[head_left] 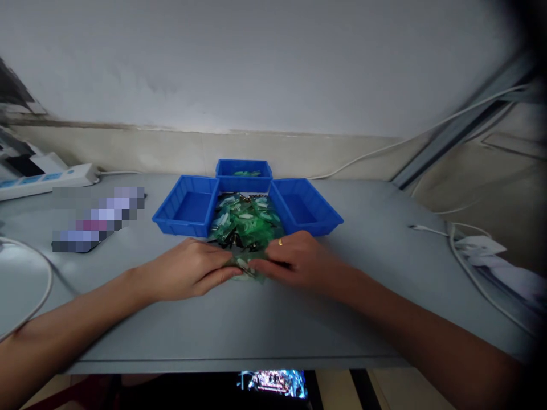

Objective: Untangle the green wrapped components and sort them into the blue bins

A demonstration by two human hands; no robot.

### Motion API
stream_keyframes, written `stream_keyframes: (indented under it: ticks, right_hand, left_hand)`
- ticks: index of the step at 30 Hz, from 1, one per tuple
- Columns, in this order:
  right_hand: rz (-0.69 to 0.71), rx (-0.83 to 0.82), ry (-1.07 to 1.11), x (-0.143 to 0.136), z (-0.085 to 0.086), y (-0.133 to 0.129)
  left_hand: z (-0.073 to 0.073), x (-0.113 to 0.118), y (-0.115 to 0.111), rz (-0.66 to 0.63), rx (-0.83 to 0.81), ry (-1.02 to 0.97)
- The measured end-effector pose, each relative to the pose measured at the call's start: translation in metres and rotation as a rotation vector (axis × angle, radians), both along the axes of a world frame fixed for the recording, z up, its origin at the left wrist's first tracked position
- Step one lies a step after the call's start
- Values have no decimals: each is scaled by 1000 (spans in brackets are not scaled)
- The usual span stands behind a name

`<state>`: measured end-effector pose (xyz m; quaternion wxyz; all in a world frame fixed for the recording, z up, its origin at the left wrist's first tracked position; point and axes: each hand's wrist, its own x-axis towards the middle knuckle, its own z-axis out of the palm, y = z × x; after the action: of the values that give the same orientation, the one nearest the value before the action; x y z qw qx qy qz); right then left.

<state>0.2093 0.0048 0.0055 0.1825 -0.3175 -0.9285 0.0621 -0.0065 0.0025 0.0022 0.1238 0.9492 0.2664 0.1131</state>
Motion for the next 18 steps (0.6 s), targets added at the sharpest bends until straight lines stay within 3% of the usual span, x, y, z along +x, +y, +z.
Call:
stream_keyframes:
  ticks: [4,10,15,18]
  right_hand:
    - [57,-6,73,2,2,-2]
    - [-21,-115,222,0,0,-3]
    - [161,-42,252,4,0,0]
    - [173,18,214,7,1,1]
  left_hand:
    - [-1,0,1,-23,45,23]
    - [-3,-1,1,-22,105,54]
    - [-1,0,1,-33,117,64]
    - [-1,0,0,-39,115,47]
